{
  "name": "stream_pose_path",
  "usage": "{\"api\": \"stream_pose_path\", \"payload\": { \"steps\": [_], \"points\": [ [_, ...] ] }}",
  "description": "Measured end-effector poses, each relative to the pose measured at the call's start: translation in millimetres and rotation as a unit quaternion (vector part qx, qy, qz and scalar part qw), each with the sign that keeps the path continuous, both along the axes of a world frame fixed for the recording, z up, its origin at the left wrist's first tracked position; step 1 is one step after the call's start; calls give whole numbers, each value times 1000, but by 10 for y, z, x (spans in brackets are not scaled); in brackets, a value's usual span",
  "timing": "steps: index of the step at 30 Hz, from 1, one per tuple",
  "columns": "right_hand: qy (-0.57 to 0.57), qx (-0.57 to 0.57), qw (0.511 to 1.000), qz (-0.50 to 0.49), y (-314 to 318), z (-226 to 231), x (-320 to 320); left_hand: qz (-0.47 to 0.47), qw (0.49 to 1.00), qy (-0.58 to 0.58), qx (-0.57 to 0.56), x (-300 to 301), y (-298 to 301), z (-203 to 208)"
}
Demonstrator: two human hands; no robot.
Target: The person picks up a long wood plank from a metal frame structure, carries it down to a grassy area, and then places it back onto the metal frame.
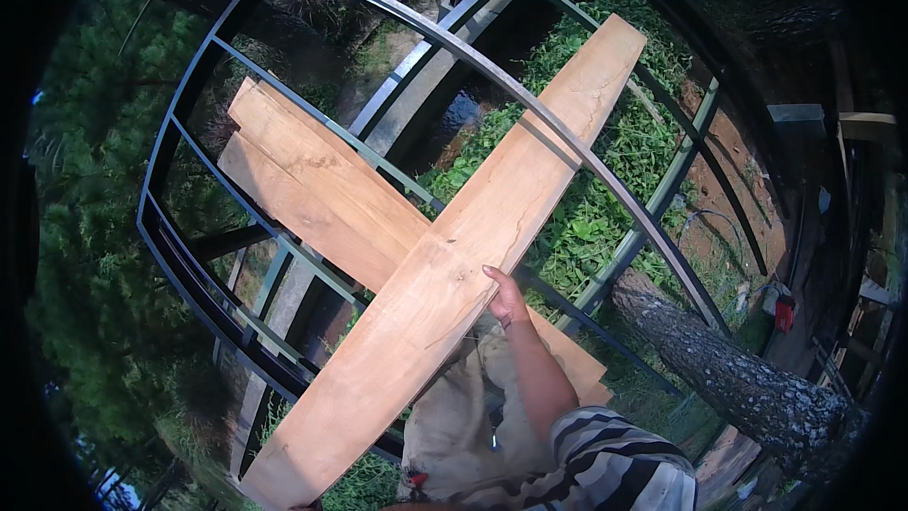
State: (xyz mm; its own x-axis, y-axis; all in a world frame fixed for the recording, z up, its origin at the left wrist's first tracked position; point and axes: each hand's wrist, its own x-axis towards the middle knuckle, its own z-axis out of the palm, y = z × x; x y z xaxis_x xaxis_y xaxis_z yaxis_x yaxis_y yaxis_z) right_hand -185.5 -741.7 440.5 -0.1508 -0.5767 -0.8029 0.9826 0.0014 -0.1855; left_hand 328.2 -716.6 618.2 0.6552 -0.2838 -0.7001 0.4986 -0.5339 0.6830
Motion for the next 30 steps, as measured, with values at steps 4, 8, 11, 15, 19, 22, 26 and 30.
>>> {"api": "stream_pose_path", "payload": {
  "steps": [4, 8, 11, 15, 19, 22, 26, 30],
  "points": [
    [1, -17, 998, 62, -126, 13, 124, 79, 997, -11, -18, 141, 507, -69],
    [-39, -24, 991, 125, -289, -96, 275, 149, 988, -34, -22, 276, 1076, -93],
    [-33, -43, 981, 186, -476, -46, 381, 198, 978, -56, -28, 327, 1503, -54],
    [-27, -58, 959, 275, -654, 137, 635, 272, 957, -93, -36, 396, 2211, 141],
    [-21, -67, 936, 345, -547, 366, 956, 351, 925, -142, -22, 400, 3269, 497],
    [-7, -77, 913, 401, -370, 694, 1244, 410, 894, -183, -3, 362, 4139, 910],
    [27, -63, 879, 472, -11, 1175, 1530, 483, 841, -237, 50, 143, 5480, 1619],
    [35, -74, 848, 524, 247, 1719, 1855, 563, 771, -286, 83, -595, 6770, 2464]
  ]
}}
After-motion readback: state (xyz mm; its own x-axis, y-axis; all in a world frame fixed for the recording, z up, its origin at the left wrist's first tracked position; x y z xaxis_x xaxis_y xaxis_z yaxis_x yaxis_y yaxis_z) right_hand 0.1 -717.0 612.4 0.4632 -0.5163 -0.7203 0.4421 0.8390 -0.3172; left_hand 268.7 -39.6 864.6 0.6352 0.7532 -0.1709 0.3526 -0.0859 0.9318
